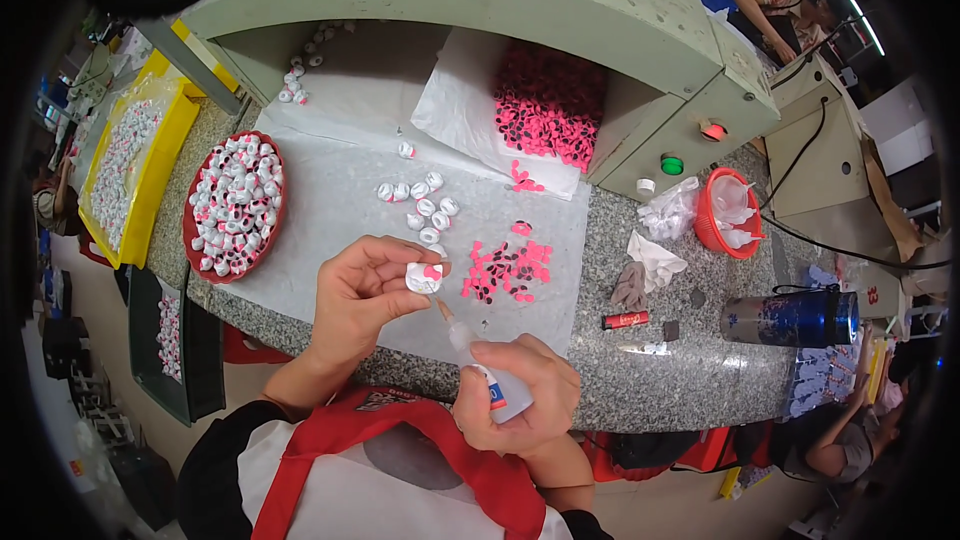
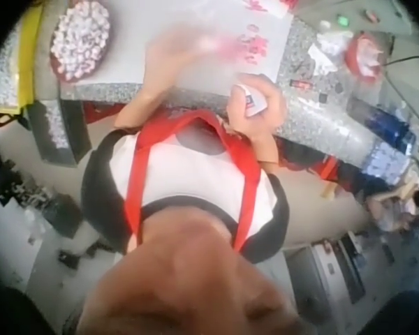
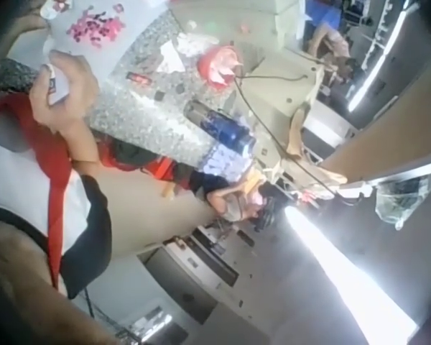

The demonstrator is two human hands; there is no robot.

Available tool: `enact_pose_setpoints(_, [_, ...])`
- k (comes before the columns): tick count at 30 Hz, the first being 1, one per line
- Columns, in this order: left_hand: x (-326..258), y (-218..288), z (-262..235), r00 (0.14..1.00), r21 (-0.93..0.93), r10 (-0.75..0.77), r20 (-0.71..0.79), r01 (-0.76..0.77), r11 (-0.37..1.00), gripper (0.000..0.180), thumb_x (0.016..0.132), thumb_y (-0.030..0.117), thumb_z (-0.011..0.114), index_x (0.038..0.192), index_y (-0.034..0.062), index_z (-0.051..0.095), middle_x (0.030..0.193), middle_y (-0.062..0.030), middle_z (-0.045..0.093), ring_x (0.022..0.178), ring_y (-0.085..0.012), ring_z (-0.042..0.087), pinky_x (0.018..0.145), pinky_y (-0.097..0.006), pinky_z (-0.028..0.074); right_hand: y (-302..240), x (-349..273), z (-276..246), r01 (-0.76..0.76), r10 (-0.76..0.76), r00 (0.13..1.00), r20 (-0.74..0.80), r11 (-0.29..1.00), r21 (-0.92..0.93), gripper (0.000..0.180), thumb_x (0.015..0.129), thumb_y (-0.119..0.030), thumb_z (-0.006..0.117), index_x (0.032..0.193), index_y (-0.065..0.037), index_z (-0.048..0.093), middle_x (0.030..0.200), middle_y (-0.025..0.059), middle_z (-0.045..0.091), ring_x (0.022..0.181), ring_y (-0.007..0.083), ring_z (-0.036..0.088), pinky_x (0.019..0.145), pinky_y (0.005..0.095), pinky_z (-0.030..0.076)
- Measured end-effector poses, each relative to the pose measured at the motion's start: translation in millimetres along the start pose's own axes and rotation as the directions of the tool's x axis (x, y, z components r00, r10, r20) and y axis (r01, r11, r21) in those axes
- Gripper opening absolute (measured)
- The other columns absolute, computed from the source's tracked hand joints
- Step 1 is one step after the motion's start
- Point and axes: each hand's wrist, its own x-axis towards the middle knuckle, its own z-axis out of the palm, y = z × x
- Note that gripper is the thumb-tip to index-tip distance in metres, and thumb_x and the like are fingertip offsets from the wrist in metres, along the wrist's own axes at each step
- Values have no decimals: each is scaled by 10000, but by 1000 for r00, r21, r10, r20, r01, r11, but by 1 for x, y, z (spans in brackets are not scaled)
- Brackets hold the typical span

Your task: Assembling small plastic toy parts by applying adhesive and joining components.

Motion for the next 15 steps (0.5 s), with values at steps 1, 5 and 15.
enact_pose_setpoints(1, [0, 0, 0, 1000, 2, 4, 2, -4, 1000, 313, 743, -136, 561, 1036, -73, 469, 1081, -201, 538, 995, -219, 553, 859, -306, 479, 0, 0, -1, 0, 0, 1000, -1, 1000, -1, 266, 612, 13, 596, 867, 25, 521, 683, 88, 589, 408, 153, 478, 379, 249, 376])
enact_pose_setpoints(5, [0, 3, 3, 998, 6, -12, -63, 13, 1000, 337, 684, -144, 600, 991, -66, 486, 1039, -197, 552, 1003, -270, 557, 826, -338, 493, 0, -1, -3, -21, 21, 1000, -7, 1000, -14, 257, 612, 17, 594, 860, 25, 526, 683, 92, 591, 407, 157, 481, 381, 253, 379])
enact_pose_setpoints(15, [-1, 4, 5, 999, -16, 0, -52, -1, 1000, 336, 691, -146, 593, 999, -55, 493, 1041, -192, 549, 1002, -264, 553, 814, -328, 494, -4, -2, -4, -41, 41, 999, 25, 999, 5, 246, 623, 1, 604, 857, 32, 531, 688, 98, 595, 430, 169, 518, 402, 254, 410])
